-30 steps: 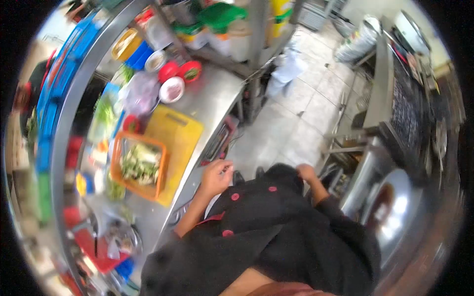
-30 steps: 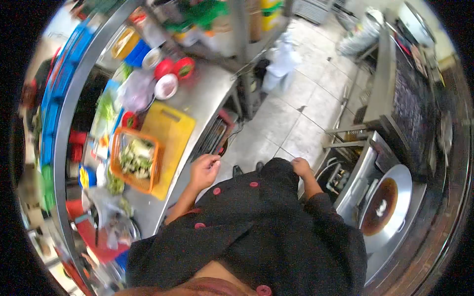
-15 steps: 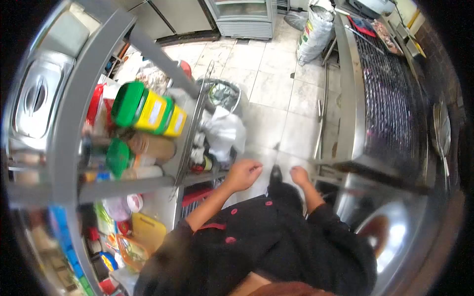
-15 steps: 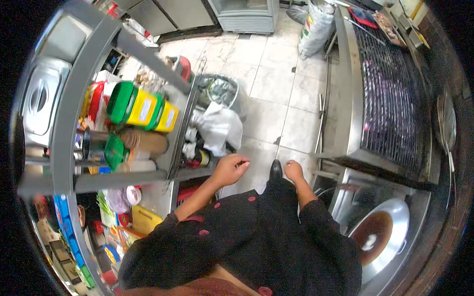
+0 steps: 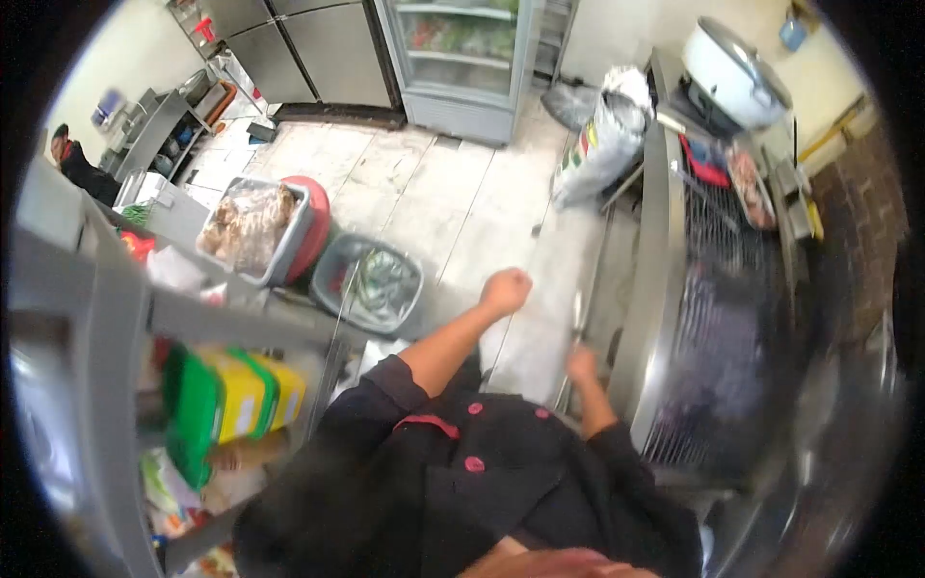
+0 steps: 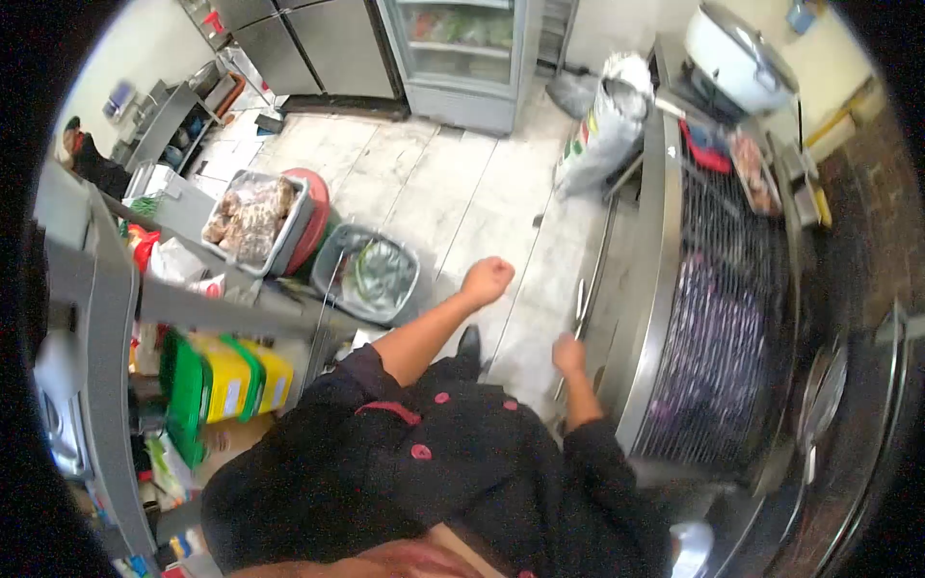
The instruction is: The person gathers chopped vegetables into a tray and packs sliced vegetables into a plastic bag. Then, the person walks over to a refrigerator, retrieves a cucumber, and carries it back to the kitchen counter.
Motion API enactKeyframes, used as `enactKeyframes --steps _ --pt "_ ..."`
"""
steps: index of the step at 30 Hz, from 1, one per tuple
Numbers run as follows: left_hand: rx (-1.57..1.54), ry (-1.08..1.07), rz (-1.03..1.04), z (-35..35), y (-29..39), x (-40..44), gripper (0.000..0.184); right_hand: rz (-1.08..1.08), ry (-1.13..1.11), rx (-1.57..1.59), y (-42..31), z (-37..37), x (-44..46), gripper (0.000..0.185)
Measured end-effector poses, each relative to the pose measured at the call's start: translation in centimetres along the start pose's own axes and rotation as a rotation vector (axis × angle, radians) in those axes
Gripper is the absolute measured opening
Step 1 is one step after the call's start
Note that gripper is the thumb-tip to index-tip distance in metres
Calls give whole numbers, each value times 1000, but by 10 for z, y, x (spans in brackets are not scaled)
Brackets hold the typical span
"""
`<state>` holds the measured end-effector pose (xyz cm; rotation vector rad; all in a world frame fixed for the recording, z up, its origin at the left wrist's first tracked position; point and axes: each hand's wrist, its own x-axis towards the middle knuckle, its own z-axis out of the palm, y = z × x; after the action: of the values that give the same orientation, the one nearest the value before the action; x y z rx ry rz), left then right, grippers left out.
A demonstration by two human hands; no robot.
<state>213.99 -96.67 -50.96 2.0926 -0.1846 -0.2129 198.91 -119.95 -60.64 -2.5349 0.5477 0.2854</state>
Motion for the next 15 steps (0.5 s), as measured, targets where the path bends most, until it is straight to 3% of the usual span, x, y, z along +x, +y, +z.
enactKeyframes --steps 1,2,4,5,9,11,14,15 --pt "42 -19 -84 -4 13 21 33 101 -121 -132 8 -4 4 30" --pt "17 -5 -81 -4 15 35 33 -120 -37 -268 50 16 10 25" --pt "75 -70 -87 -4 15 87 33 114 -211 -209 45 -5 2 28" --pt "77 -87 -92 -1 14 111 34 -265 -289 -518 122 34 25 29" --pt "-7 -97 -181 -17 1 180 34 -14 -466 -259 128 5 26 26" --pt "119 -93 -118 -31 -24 216 33 27 -489 -201 117 -8 55 24" --pt "213 -14 -129 -57 -101 251 33 28 -534 -171 105 -20 121 22" --pt "218 40 -217 -63 -136 257 33 18 -549 -176 101 -25 145 21"
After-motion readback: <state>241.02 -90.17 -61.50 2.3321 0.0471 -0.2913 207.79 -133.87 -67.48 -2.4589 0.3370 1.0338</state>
